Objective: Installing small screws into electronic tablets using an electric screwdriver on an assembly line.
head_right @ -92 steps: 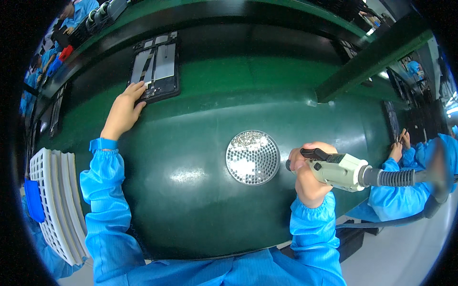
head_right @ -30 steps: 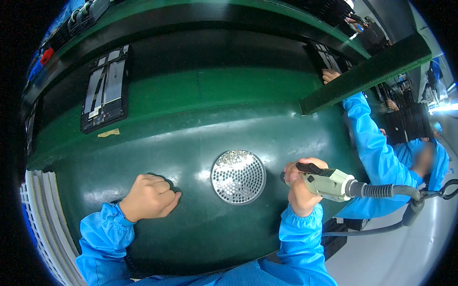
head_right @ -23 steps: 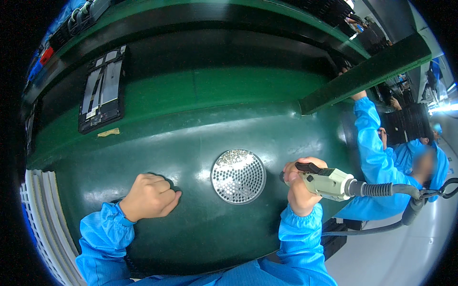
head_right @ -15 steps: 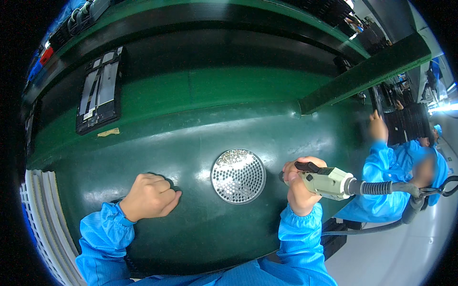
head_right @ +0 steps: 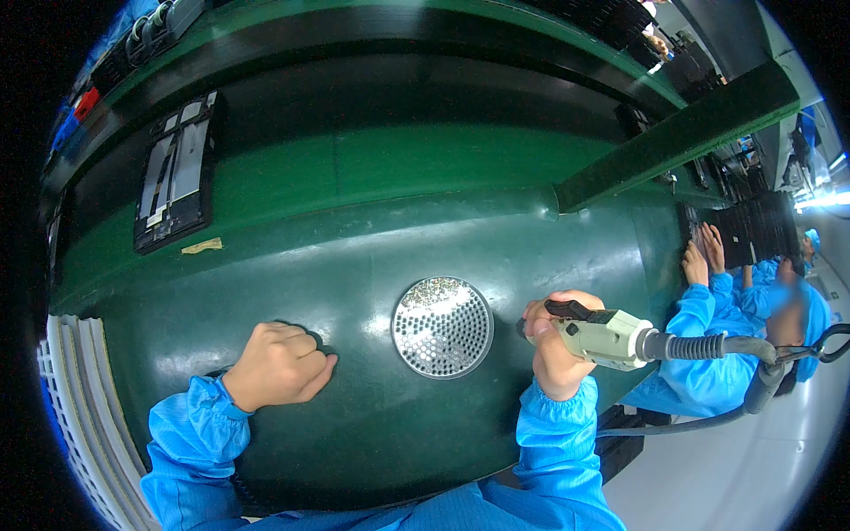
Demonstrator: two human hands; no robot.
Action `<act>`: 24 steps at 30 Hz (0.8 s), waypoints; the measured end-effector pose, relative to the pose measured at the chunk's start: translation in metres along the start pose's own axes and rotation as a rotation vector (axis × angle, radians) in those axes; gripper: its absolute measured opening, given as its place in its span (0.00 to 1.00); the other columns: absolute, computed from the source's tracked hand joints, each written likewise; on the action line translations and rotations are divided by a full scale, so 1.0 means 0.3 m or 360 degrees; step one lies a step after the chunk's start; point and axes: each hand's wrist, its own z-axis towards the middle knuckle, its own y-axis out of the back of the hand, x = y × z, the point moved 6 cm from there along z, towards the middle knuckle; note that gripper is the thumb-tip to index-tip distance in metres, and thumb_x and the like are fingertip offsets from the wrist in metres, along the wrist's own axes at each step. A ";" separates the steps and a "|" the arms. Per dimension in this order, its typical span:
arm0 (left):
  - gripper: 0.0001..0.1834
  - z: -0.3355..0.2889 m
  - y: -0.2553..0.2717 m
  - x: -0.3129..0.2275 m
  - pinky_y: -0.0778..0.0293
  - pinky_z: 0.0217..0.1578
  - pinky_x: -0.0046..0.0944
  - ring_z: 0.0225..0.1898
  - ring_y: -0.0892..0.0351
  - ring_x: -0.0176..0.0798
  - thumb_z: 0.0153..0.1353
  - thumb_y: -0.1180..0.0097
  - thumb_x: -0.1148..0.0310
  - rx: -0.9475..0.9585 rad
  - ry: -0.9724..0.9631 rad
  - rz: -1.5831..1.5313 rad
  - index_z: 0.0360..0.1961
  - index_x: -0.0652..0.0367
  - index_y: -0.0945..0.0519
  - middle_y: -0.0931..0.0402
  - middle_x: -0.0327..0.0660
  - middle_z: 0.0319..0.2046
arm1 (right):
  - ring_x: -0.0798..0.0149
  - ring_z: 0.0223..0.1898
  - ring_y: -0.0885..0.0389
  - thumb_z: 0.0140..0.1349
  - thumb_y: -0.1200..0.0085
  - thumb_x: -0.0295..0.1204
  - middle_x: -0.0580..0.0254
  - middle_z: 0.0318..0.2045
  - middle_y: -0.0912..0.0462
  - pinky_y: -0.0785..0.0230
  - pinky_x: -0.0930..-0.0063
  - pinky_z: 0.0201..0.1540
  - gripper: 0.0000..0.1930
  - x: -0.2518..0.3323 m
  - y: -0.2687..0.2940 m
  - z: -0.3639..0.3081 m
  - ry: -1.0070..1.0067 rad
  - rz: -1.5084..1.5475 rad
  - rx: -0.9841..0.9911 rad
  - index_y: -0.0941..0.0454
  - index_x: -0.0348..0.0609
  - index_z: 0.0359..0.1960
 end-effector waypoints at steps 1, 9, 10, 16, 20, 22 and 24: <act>0.17 0.002 0.001 0.001 0.34 0.15 0.39 0.13 0.32 0.40 0.44 0.37 0.73 0.0006 -0.0001 -0.0005 0.09 0.56 0.34 0.38 0.37 0.11 | 0.67 0.21 0.32 0.50 0.52 0.20 0.62 0.20 0.30 0.34 0.64 0.34 0.18 0.000 -0.001 0.001 -0.0004 -0.0003 -0.0002 0.34 0.38 0.45; 0.17 0.005 0.000 0.007 0.33 0.16 0.39 0.13 0.32 0.40 0.44 0.38 0.73 0.0012 0.0010 -0.0035 0.10 0.56 0.34 0.38 0.37 0.11 | 0.67 0.21 0.32 0.50 0.51 0.20 0.62 0.20 0.30 0.34 0.64 0.33 0.18 0.005 -0.006 0.006 -0.0051 -0.0006 -0.0023 0.34 0.38 0.45; 0.17 0.006 0.000 0.008 0.33 0.16 0.39 0.13 0.32 0.40 0.44 0.38 0.73 0.0011 0.0012 -0.0035 0.10 0.56 0.34 0.38 0.37 0.11 | 0.67 0.21 0.32 0.50 0.51 0.20 0.62 0.20 0.30 0.34 0.64 0.33 0.18 0.005 -0.005 0.007 -0.0052 -0.0008 -0.0025 0.34 0.38 0.45; 0.17 0.009 -0.001 0.015 0.33 0.16 0.39 0.13 0.32 0.40 0.45 0.38 0.73 0.0018 0.0008 -0.0034 0.10 0.56 0.34 0.38 0.37 0.11 | 0.67 0.21 0.32 0.50 0.51 0.20 0.62 0.20 0.30 0.34 0.64 0.33 0.18 0.004 -0.003 0.008 -0.0053 -0.0009 -0.0036 0.34 0.37 0.45; 0.17 0.014 -0.002 0.017 0.33 0.16 0.39 0.13 0.32 0.40 0.45 0.38 0.73 0.0024 -0.0003 -0.0054 0.10 0.56 0.34 0.38 0.37 0.11 | 0.67 0.22 0.29 0.50 0.50 0.16 0.62 0.21 0.28 0.30 0.64 0.34 0.18 0.004 0.002 0.010 -0.0030 0.0069 0.0006 0.34 0.37 0.45; 0.17 0.016 -0.002 0.019 0.33 0.16 0.39 0.13 0.32 0.40 0.45 0.38 0.73 0.0027 0.0002 -0.0059 0.10 0.56 0.34 0.38 0.37 0.11 | 0.67 0.22 0.29 0.51 0.50 0.16 0.62 0.21 0.28 0.30 0.64 0.34 0.18 0.004 0.003 0.010 -0.0040 0.0074 -0.0006 0.34 0.37 0.45; 0.17 0.017 -0.004 0.021 0.33 0.16 0.39 0.13 0.32 0.40 0.45 0.38 0.73 0.0026 -0.0002 -0.0065 0.10 0.56 0.34 0.37 0.37 0.11 | 0.67 0.22 0.29 0.51 0.50 0.16 0.62 0.21 0.28 0.30 0.64 0.34 0.17 0.004 0.004 0.010 -0.0034 0.0051 0.0004 0.33 0.37 0.45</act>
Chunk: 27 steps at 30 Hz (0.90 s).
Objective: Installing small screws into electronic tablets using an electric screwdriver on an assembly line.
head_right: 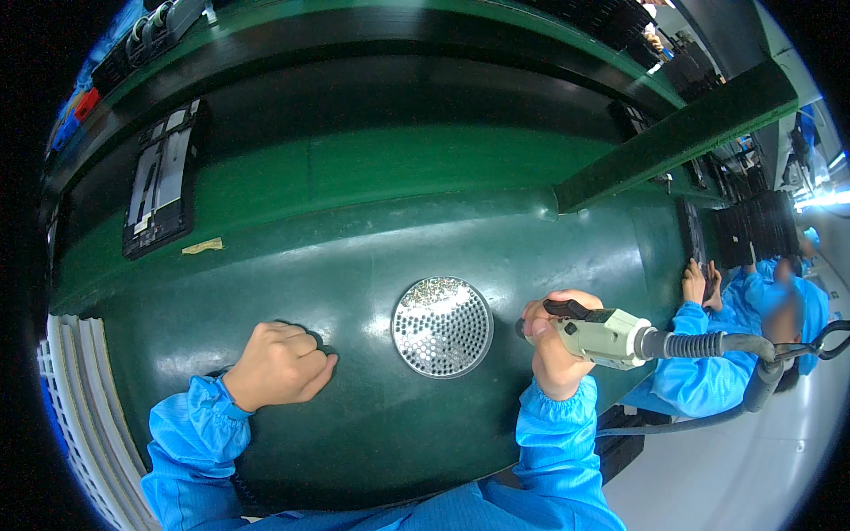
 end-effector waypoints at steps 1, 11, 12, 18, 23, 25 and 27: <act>0.17 0.000 -0.001 0.001 0.33 0.16 0.39 0.13 0.32 0.40 0.45 0.38 0.73 -0.0001 -0.0003 -0.0003 0.10 0.56 0.34 0.37 0.38 0.11 | 0.67 0.22 0.29 0.51 0.50 0.16 0.62 0.21 0.28 0.30 0.64 0.34 0.17 0.000 -0.003 -0.001 -0.0001 -0.0001 -0.0001 0.33 0.37 0.45; 0.18 0.003 -0.009 0.011 0.34 0.15 0.40 0.13 0.33 0.41 0.44 0.37 0.72 -0.0019 -0.0010 -0.0015 0.09 0.56 0.35 0.39 0.38 0.10 | 0.67 0.21 0.30 0.50 0.51 0.16 0.61 0.21 0.28 0.31 0.65 0.34 0.18 0.004 -0.009 0.009 -0.0002 -0.0004 -0.0049 0.34 0.36 0.45; 0.18 0.006 -0.007 0.010 0.35 0.15 0.40 0.13 0.33 0.42 0.44 0.37 0.72 -0.0027 -0.0015 -0.0009 0.09 0.56 0.36 0.39 0.38 0.10 | 0.67 0.21 0.30 0.50 0.51 0.16 0.61 0.21 0.29 0.31 0.65 0.33 0.18 0.010 -0.008 0.007 0.0010 -0.0009 -0.0071 0.34 0.36 0.45; 0.15 0.021 -0.015 0.015 0.31 0.17 0.40 0.14 0.30 0.41 0.46 0.38 0.71 0.0034 -0.0001 0.0046 0.09 0.56 0.31 0.36 0.37 0.10 | 0.66 0.22 0.30 0.51 0.51 0.17 0.60 0.22 0.28 0.32 0.64 0.34 0.18 0.034 -0.032 0.016 0.0047 0.0031 -0.0042 0.35 0.37 0.46; 0.15 0.018 -0.002 0.015 0.31 0.17 0.40 0.14 0.29 0.41 0.46 0.39 0.72 0.0013 0.0000 0.0045 0.10 0.56 0.31 0.35 0.37 0.10 | 0.64 0.23 0.28 0.54 0.48 0.18 0.60 0.22 0.28 0.31 0.62 0.34 0.18 0.068 -0.157 0.026 0.0024 0.0329 0.0177 0.35 0.39 0.47; 0.14 0.014 -0.009 0.023 0.30 0.17 0.40 0.14 0.29 0.41 0.46 0.39 0.72 0.0007 0.0001 0.0027 0.10 0.56 0.30 0.35 0.37 0.10 | 0.64 0.25 0.27 0.54 0.49 0.15 0.57 0.23 0.26 0.30 0.61 0.36 0.18 0.055 -0.216 0.027 0.0003 0.0387 0.0289 0.35 0.38 0.47; 0.14 0.012 -0.011 0.029 0.30 0.17 0.40 0.15 0.28 0.41 0.46 0.39 0.72 0.0004 0.0006 0.0019 0.10 0.57 0.29 0.34 0.38 0.11 | 0.64 0.25 0.26 0.53 0.50 0.14 0.56 0.24 0.26 0.29 0.61 0.37 0.18 0.045 -0.268 0.030 -0.0021 0.0381 0.0338 0.35 0.37 0.47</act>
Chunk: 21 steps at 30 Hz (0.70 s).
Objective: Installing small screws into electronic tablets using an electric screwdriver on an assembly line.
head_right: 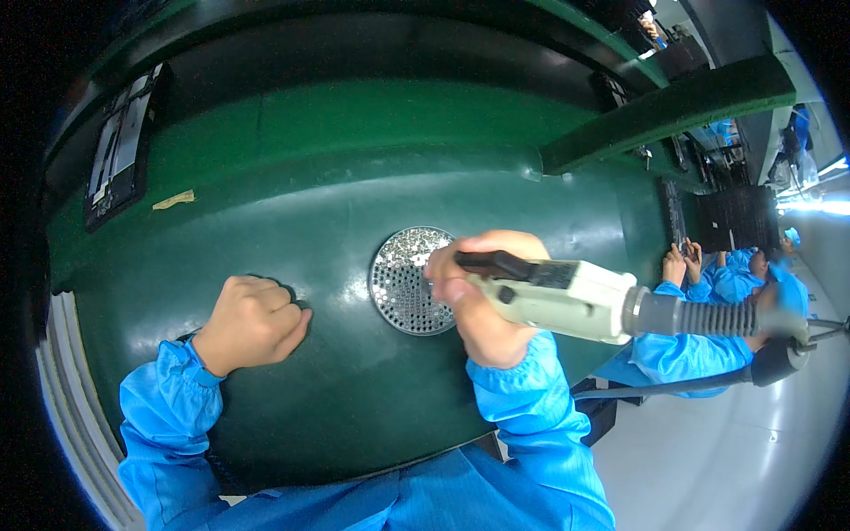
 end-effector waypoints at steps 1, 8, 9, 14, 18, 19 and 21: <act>0.13 0.000 0.001 0.001 0.30 0.18 0.40 0.15 0.28 0.41 0.45 0.39 0.72 0.0002 -0.0010 -0.0015 0.11 0.57 0.29 0.34 0.38 0.11 | 0.64 0.26 0.26 0.52 0.51 0.13 0.56 0.24 0.26 0.29 0.61 0.37 0.19 -0.013 -0.025 0.005 -0.0032 0.0042 0.0063 0.35 0.37 0.47; 0.10 -0.003 -0.011 0.020 0.30 0.19 0.41 0.17 0.27 0.42 0.43 0.40 0.72 -0.0011 -0.0017 -0.0045 0.11 0.57 0.28 0.33 0.39 0.11 | 0.64 0.27 0.26 0.51 0.55 0.10 0.55 0.24 0.25 0.29 0.61 0.38 0.19 -0.082 -0.078 0.009 -0.0143 0.0071 0.0214 0.35 0.36 0.46; 0.10 -0.004 -0.013 0.024 0.30 0.19 0.41 0.17 0.27 0.42 0.43 0.40 0.72 -0.0015 -0.0009 -0.0056 0.11 0.57 0.28 0.33 0.39 0.11 | 0.64 0.26 0.27 0.51 0.55 0.11 0.55 0.24 0.26 0.29 0.61 0.38 0.19 -0.086 -0.079 0.009 -0.0148 0.0063 0.0206 0.35 0.36 0.46; 0.15 -0.013 -0.027 0.039 0.33 0.17 0.43 0.16 0.30 0.43 0.44 0.38 0.72 -0.0071 -0.0030 -0.0094 0.10 0.57 0.32 0.35 0.38 0.12 | 0.64 0.26 0.27 0.52 0.55 0.11 0.56 0.24 0.26 0.29 0.61 0.38 0.18 -0.104 -0.086 0.010 -0.0164 0.0035 0.0214 0.35 0.36 0.46; 0.15 -0.004 -0.029 0.044 0.33 0.17 0.42 0.16 0.30 0.43 0.44 0.38 0.73 -0.0109 -0.0046 -0.0121 0.10 0.58 0.32 0.35 0.39 0.12 | 0.64 0.26 0.27 0.53 0.54 0.12 0.55 0.24 0.26 0.29 0.61 0.38 0.17 -0.114 -0.078 0.008 -0.0146 -0.0034 0.0187 0.35 0.36 0.45; 0.14 -0.002 -0.028 0.043 0.32 0.18 0.41 0.16 0.29 0.42 0.44 0.39 0.72 -0.0093 -0.0048 -0.0096 0.10 0.57 0.31 0.34 0.39 0.12 | 0.64 0.26 0.27 0.53 0.54 0.12 0.55 0.24 0.26 0.29 0.61 0.38 0.17 -0.113 -0.082 0.009 -0.0148 -0.0030 0.0191 0.35 0.36 0.45; 0.12 -0.001 -0.031 0.044 0.30 0.19 0.40 0.16 0.28 0.42 0.43 0.41 0.70 -0.0077 -0.0050 -0.0072 0.11 0.56 0.31 0.34 0.38 0.11 | 0.62 0.23 0.29 0.51 0.50 0.20 0.59 0.22 0.29 0.33 0.59 0.32 0.19 -0.113 -0.080 0.012 -0.0191 -0.0147 0.0096 0.35 0.40 0.46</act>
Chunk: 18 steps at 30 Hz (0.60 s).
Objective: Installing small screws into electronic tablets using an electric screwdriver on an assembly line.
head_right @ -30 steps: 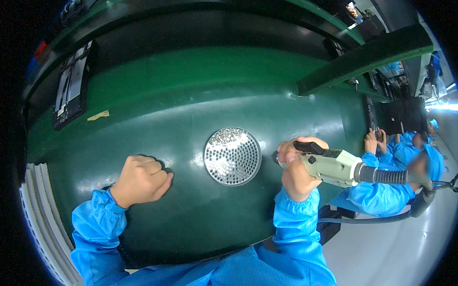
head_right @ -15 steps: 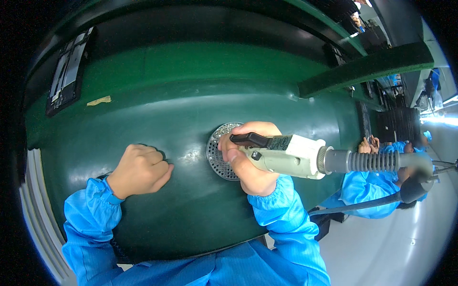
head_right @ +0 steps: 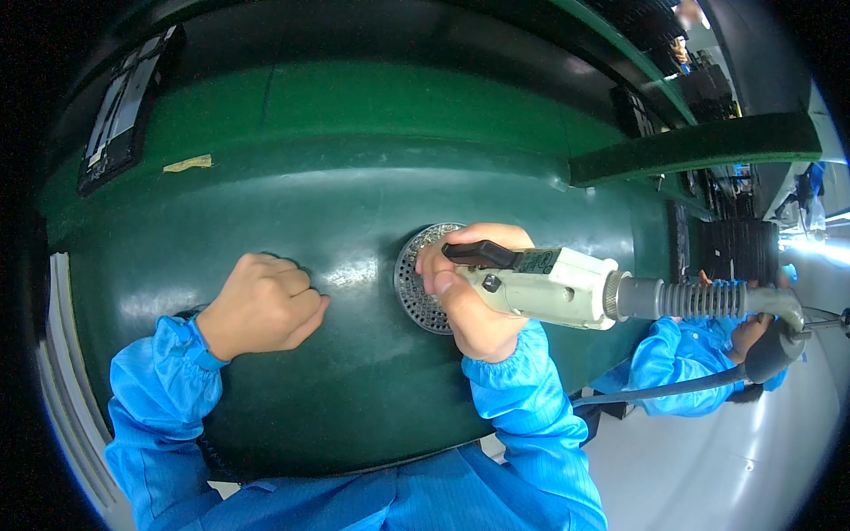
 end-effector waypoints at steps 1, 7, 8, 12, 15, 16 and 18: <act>0.12 -0.001 -0.002 0.002 0.30 0.19 0.40 0.16 0.28 0.42 0.43 0.41 0.70 -0.0001 -0.0003 0.0004 0.11 0.56 0.31 0.34 0.39 0.11 | 0.62 0.23 0.29 0.51 0.50 0.20 0.59 0.22 0.29 0.33 0.59 0.32 0.19 -0.002 -0.002 0.000 -0.0001 0.0000 0.0000 0.35 0.40 0.46; 0.12 0.004 -0.006 0.008 0.30 0.19 0.40 0.16 0.28 0.42 0.42 0.41 0.70 -0.0006 -0.0018 0.0004 0.10 0.57 0.32 0.34 0.39 0.11 | 0.62 0.23 0.30 0.51 0.50 0.20 0.59 0.22 0.29 0.33 0.59 0.32 0.18 -0.005 -0.001 0.007 0.0017 0.0024 0.0010 0.35 0.40 0.46; 0.12 0.005 -0.007 0.009 0.30 0.18 0.41 0.16 0.28 0.42 0.42 0.41 0.71 -0.0001 -0.0023 0.0007 0.10 0.57 0.32 0.34 0.39 0.11 | 0.62 0.23 0.30 0.51 0.49 0.20 0.59 0.22 0.29 0.33 0.59 0.32 0.18 -0.007 0.000 0.005 0.0024 -0.0005 0.0017 0.35 0.40 0.46; 0.12 0.007 -0.012 0.013 0.30 0.18 0.40 0.16 0.27 0.42 0.41 0.41 0.71 -0.0005 -0.0021 0.0007 0.10 0.57 0.32 0.34 0.39 0.11 | 0.62 0.23 0.29 0.51 0.48 0.20 0.59 0.22 0.29 0.33 0.60 0.32 0.19 -0.020 0.002 0.001 0.0032 -0.0032 -0.0011 0.35 0.40 0.46; 0.12 0.011 -0.022 0.016 0.30 0.18 0.40 0.16 0.27 0.42 0.42 0.41 0.71 -0.0010 -0.0037 0.0009 0.10 0.57 0.32 0.34 0.39 0.11 | 0.64 0.26 0.26 0.52 0.48 0.14 0.57 0.24 0.25 0.28 0.61 0.37 0.19 -0.019 0.018 0.000 0.0082 0.0114 0.0017 0.35 0.38 0.47; 0.12 0.009 -0.025 0.018 0.30 0.18 0.40 0.16 0.27 0.41 0.42 0.41 0.71 -0.0014 -0.0032 0.0014 0.11 0.57 0.32 0.34 0.39 0.11 | 0.64 0.26 0.26 0.52 0.48 0.14 0.57 0.24 0.25 0.28 0.61 0.37 0.19 -0.007 0.022 0.001 0.0087 0.0115 0.0015 0.35 0.38 0.47; 0.12 0.006 -0.026 0.026 0.30 0.18 0.40 0.16 0.27 0.41 0.42 0.41 0.71 -0.0018 -0.0023 0.0022 0.11 0.56 0.32 0.34 0.39 0.11 | 0.63 0.26 0.27 0.53 0.47 0.19 0.59 0.24 0.27 0.30 0.60 0.36 0.20 0.053 0.033 0.002 0.0152 0.0202 -0.0020 0.36 0.39 0.49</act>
